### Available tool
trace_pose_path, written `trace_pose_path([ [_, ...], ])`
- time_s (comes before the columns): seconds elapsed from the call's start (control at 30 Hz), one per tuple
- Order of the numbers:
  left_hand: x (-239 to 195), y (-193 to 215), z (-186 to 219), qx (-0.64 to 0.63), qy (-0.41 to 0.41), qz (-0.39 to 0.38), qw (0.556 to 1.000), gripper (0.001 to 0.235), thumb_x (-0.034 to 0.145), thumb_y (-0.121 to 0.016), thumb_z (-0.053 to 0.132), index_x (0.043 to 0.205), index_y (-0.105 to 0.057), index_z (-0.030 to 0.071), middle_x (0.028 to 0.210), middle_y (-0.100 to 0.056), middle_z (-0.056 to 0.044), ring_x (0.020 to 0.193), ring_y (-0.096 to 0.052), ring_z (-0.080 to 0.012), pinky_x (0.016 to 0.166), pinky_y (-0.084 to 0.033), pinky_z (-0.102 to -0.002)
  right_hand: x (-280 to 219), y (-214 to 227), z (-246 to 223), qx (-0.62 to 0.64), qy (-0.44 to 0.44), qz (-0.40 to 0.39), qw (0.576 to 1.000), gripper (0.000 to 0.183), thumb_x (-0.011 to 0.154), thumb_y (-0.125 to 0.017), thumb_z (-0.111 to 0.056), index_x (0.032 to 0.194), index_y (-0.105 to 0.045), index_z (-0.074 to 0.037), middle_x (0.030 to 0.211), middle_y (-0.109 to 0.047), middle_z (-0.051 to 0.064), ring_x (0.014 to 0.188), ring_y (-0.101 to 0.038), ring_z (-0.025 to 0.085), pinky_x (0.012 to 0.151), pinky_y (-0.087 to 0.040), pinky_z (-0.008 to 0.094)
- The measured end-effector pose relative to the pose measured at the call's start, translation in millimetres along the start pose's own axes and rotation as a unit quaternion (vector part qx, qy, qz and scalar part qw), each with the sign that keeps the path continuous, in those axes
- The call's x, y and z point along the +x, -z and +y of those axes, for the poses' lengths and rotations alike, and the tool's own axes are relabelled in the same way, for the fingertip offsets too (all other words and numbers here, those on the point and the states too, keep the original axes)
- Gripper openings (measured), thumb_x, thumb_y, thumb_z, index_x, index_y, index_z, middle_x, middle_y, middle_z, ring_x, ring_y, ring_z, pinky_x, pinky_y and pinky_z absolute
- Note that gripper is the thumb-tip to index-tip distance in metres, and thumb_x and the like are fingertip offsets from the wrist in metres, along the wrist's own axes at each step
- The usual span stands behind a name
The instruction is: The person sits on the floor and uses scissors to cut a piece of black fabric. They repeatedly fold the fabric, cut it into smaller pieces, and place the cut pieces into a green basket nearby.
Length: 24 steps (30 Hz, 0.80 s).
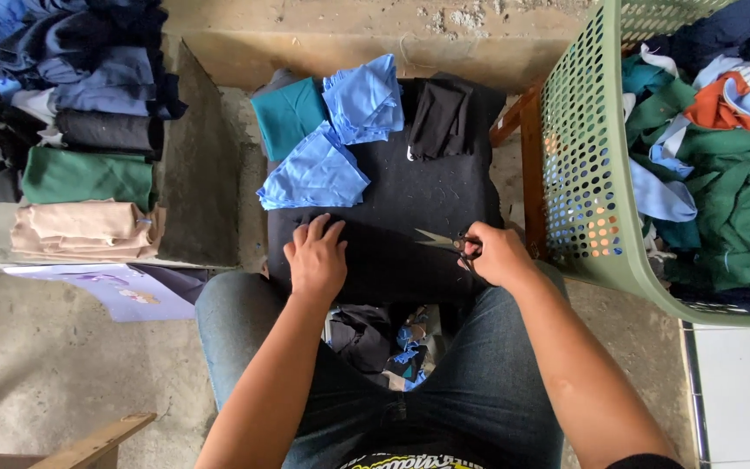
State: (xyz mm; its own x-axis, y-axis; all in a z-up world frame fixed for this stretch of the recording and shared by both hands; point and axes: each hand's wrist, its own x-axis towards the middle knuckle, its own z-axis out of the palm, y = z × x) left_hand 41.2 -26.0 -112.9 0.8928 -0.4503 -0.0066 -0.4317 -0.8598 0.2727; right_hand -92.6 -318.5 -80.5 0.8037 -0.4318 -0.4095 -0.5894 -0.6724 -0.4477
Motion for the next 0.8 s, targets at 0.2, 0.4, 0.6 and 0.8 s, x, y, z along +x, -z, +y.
trace_pose_path([
  [0.2,9,14,7,0.000,-0.021,-0.118,0.993,0.061,0.096,-0.059,0.014,0.152,-0.043,0.032,0.140,-0.040,-0.008,0.124,-0.051,-0.0378,0.090,-0.053,-0.047,-1,9,8,0.062,-0.036,-0.064,0.995,0.044,0.067,-0.086,-0.036,0.104,-0.070,-0.016,0.086,-0.078,0.004,0.095,-0.073,0.023,0.087,-0.056,0.040],
  [0.4,27,10,17,0.008,-0.011,-0.181,0.983,0.065,0.087,-0.059,0.009,0.148,-0.046,0.025,0.136,-0.037,-0.014,0.094,-0.068,-0.0353,0.071,-0.063,-0.048,2,32,1,0.004,-0.025,-0.022,0.999,0.033,0.074,-0.083,-0.027,0.102,-0.072,-0.015,0.086,-0.077,0.009,0.093,-0.073,0.032,0.083,-0.057,0.044],
  [0.6,38,-14,10,-0.090,-0.074,-0.104,0.988,0.029,0.081,-0.061,0.012,0.109,-0.054,0.014,0.118,-0.048,-0.012,0.069,-0.070,-0.0478,0.062,-0.061,-0.053,15,28,10,0.079,0.012,-0.062,0.995,0.056,0.058,-0.096,-0.037,0.101,-0.074,-0.011,0.086,-0.074,0.010,0.087,-0.069,0.026,0.083,-0.054,0.041],
  [0.8,49,-22,7,-0.086,-0.124,-0.113,0.982,0.024,0.093,-0.069,0.022,0.117,-0.063,0.022,0.109,-0.055,-0.007,0.072,-0.073,-0.0405,0.064,-0.063,-0.049,18,42,-13,0.020,0.063,-0.039,0.997,0.069,0.056,-0.097,-0.047,0.109,-0.074,-0.010,0.087,-0.069,0.012,0.091,-0.070,0.032,0.084,-0.056,0.044],
])
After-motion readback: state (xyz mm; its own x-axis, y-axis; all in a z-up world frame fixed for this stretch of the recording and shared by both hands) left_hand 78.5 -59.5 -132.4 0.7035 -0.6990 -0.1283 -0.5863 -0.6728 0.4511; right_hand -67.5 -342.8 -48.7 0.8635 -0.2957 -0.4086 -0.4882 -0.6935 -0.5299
